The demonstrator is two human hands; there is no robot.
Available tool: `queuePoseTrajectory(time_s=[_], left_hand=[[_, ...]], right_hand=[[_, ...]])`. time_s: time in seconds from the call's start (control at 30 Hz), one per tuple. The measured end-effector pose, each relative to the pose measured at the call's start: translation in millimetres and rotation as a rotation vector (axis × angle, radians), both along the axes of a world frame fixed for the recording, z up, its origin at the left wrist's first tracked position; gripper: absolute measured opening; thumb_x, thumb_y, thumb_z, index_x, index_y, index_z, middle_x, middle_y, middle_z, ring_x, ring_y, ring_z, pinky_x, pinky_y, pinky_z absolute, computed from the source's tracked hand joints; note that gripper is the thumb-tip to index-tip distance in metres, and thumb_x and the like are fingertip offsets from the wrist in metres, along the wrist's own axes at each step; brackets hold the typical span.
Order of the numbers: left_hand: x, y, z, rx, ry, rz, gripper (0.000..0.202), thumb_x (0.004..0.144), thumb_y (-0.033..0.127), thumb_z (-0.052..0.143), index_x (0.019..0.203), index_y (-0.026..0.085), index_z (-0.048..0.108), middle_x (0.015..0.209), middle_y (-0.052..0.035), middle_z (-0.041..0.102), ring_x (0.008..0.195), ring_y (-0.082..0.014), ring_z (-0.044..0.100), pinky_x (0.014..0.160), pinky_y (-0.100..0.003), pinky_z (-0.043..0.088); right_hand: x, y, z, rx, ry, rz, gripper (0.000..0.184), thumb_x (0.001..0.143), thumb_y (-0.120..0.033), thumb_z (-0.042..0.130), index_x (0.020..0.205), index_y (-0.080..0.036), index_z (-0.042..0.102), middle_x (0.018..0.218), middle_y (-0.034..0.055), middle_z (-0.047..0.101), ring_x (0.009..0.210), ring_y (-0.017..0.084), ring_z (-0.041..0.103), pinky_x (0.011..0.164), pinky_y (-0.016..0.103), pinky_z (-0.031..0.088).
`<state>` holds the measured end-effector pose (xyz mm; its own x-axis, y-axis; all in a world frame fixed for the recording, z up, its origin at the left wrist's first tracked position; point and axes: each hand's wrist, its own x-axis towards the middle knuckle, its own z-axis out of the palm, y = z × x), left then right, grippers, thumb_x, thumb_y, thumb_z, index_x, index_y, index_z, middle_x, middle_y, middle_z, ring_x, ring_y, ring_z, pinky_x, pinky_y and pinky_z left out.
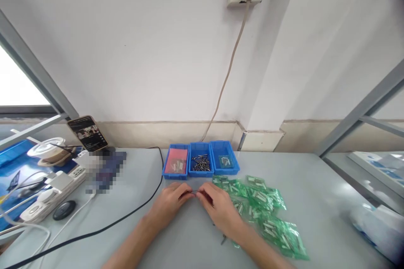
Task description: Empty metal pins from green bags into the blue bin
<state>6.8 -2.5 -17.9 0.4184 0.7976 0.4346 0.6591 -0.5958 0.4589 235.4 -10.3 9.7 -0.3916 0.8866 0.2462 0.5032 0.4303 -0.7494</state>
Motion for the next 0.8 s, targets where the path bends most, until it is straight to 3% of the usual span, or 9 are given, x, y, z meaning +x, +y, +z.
queuePoseTrajectory(time_s=[0.2, 0.43, 0.6, 0.7, 0.8], left_hand=[[3, 1, -0.5, 0.072, 0.056, -0.032, 0.035, 0.112, 0.045, 0.044, 0.103, 0.022, 0.069, 0.087, -0.0025, 0.074, 0.078, -0.017, 0.068, 0.072, -0.027, 0.051], [4, 0, 2.2, 0.013, 0.026, -0.021, 0.025, 0.111, 0.042, 0.048, 0.118, 0.023, 0.064, 0.093, -0.0018, 0.075, 0.086, -0.0183, 0.07, 0.078, -0.028, 0.054], [0, 5, 5.8, 0.052, 0.118, 0.028, 0.024, 0.11, 0.039, 0.05, 0.107, 0.022, 0.066, 0.091, -0.0042, 0.071, 0.085, -0.0203, 0.069, 0.076, -0.029, 0.052], [-4, 6, 5.3, 0.026, 0.149, 0.089, 0.022, 0.109, 0.037, 0.051, 0.107, 0.022, 0.067, 0.087, -0.0035, 0.07, 0.079, -0.0194, 0.068, 0.072, -0.028, 0.051], [-6, 5, 4.8, -0.029, 0.152, 0.128, 0.019, 0.109, 0.036, 0.052, 0.108, 0.023, 0.066, 0.087, -0.002, 0.073, 0.077, -0.0189, 0.07, 0.069, -0.027, 0.05]], right_hand=[[-2, 2, -7.7, 0.014, 0.026, 0.042, 0.013, 0.107, -0.03, 0.05, 0.1, -0.026, 0.06, 0.094, 0.0019, 0.07, 0.084, 0.022, 0.066, 0.074, 0.032, 0.047], [-2, 4, -4.6, 0.044, 0.037, 0.074, 0.022, 0.109, -0.03, 0.045, 0.094, -0.027, 0.061, 0.092, 0.0027, 0.068, 0.082, 0.023, 0.064, 0.074, 0.034, 0.047], [6, 11, 0.2, 0.059, 0.082, -0.008, 0.015, 0.105, -0.032, 0.051, 0.096, -0.027, 0.063, 0.087, 0.0021, 0.067, 0.074, 0.021, 0.06, 0.07, 0.033, 0.046], [13, 16, -3.4, -0.044, 0.148, -0.083, 0.014, 0.1, -0.035, 0.058, 0.09, -0.026, 0.062, 0.077, 0.0002, 0.067, 0.07, 0.021, 0.061, 0.066, 0.031, 0.046], [19, 18, -9.3, -0.102, 0.249, -0.147, 0.016, 0.095, -0.037, 0.064, 0.085, -0.025, 0.06, 0.08, 0.0014, 0.071, 0.072, 0.021, 0.065, 0.07, 0.032, 0.05]])
